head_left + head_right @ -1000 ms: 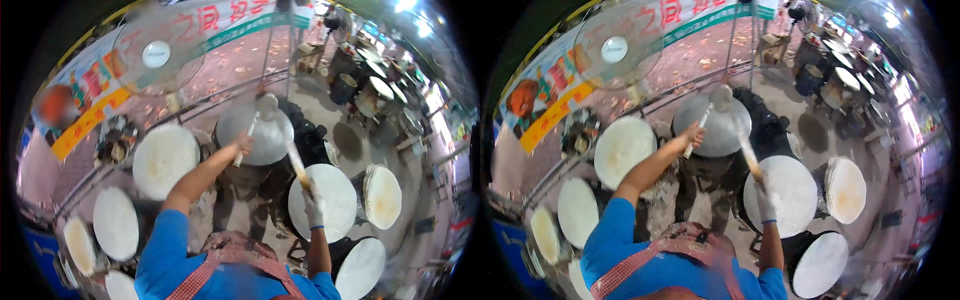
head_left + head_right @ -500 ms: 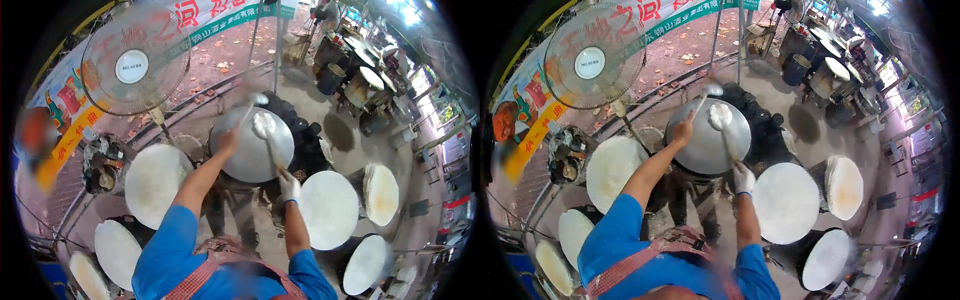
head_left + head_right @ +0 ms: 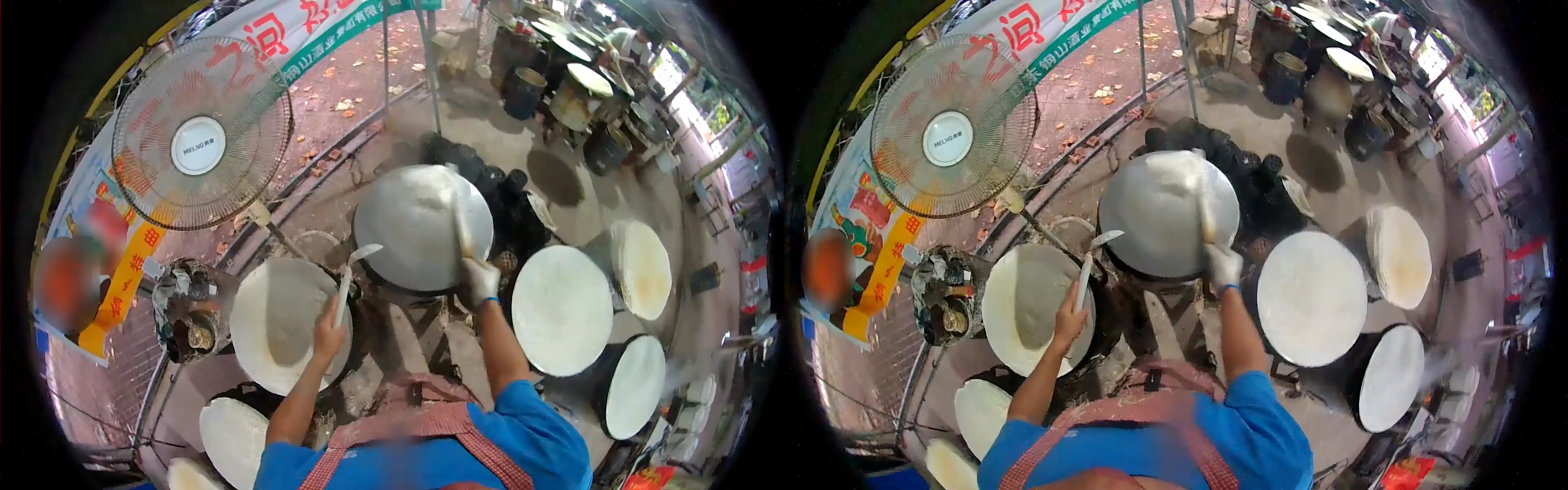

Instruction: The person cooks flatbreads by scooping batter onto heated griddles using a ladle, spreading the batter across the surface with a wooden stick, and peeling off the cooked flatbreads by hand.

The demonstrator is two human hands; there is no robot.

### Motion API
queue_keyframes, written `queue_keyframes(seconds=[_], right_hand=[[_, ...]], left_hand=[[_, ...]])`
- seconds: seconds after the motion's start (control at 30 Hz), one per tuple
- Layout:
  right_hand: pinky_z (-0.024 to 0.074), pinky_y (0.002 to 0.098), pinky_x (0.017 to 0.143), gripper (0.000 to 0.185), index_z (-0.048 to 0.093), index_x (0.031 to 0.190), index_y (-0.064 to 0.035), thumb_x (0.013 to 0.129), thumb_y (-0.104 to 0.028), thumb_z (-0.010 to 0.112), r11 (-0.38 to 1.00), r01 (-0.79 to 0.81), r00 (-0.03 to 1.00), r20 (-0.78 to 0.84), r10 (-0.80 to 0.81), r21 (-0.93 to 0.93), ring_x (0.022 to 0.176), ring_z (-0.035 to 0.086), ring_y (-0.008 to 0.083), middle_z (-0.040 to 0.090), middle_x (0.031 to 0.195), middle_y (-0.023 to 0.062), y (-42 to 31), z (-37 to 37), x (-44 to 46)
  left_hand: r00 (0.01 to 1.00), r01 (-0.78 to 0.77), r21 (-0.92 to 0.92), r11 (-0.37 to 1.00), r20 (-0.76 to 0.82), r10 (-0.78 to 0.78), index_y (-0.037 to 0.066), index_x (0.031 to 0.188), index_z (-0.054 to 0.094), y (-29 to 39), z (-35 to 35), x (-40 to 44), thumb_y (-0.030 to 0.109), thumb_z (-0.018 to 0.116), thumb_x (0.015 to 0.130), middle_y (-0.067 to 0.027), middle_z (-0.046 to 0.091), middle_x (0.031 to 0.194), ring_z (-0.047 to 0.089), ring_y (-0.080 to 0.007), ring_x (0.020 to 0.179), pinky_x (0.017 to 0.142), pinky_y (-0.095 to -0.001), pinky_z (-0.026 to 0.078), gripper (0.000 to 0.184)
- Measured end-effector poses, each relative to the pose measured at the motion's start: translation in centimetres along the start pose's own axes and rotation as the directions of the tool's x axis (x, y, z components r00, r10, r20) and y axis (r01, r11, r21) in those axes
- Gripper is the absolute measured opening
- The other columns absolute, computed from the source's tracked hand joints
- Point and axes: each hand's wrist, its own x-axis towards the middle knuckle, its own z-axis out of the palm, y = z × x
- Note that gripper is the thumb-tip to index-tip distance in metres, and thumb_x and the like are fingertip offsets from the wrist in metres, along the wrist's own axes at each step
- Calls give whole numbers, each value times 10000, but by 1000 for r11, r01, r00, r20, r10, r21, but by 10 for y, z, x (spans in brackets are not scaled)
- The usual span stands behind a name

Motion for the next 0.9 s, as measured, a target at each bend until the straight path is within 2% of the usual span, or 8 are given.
queue_keyframes(seconds=[0.13,0.27,0.47,0.53,0.6,0.67,0.73,0.9], right_hand=[[475,312,744,275,669,930,3,738,-191,633,848,270,961,179,-210,-457,785,622,206,673,884,111,-22,47,-7],[482,259,693,206,660,926,41,776,-56,556,998,47,997,60,-44,-49,774,622,144,672,896,98,-65,-11,-7],[439,250,768,311,642,986,62,743,-130,665,995,9,940,342,26,-101,825,581,149,652,939,93,-47,20,-6],[433,219,548,309,649,1011,19,757,-156,666,972,-94,939,304,159,-218,636,558,118,638,824,59,-88,-19,6],[348,216,428,286,652,1016,-2,780,-162,631,941,-268,948,233,218,207,481,469,86,621,708,37,-83,-29,33],[431,212,523,317,635,1008,37,766,-168,651,939,-314,877,334,344,-142,609,573,147,639,814,102,-83,-23,36],[343,223,422,268,680,938,-19,737,-196,673,980,-131,895,407,183,-152,502,477,94,598,706,7,-61,-3,35],[296,224,365,221,689,834,-61,728,-255,674,927,-345,836,401,375,-147,441,442,47,584,633,-5,-111,-52,84]], left_hand=[[1000,3,16,1000,19,-3,173,1377,331,-5,0,-9,-1,502,725,-115,457,1320,561,-212,995,699,-289,476,696],[987,131,110,985,76,-140,169,1386,297,31,-16,-12,6,499,721,-122,451,1323,589,-218,910,710,-296,472,714],[940,341,-184,922,59,-336,173,1385,305,25,-3,-30,32,508,722,-122,567,1123,584,-182,685,581,-286,467,708],[917,387,-244,889,2,-399,170,1391,288,47,-9,-54,30,497,744,-77,576,956,489,-120,480,399,-254,403,695],[889,429,-389,816,22,-457,173,1403,235,80,-8,-66,21,483,767,-39,523,737,399,-86,364,299,-241,334,700],[852,480,-507,716,73,-519,184,1426,159,79,6,-72,-43,481,780,-3,386,529,345,-98,340,303,-262,313,757],[825,521,-497,694,84,-559,187,1422,154,94,12,-76,-14,493,780,-9,418,576,362,-87,348,296,-247,314,753],[812,513,-575,637,86,-577,194,1418,161,103,15,-113,-13,523,797,0,387,536,355,-92,355,299,-248,317,748]])
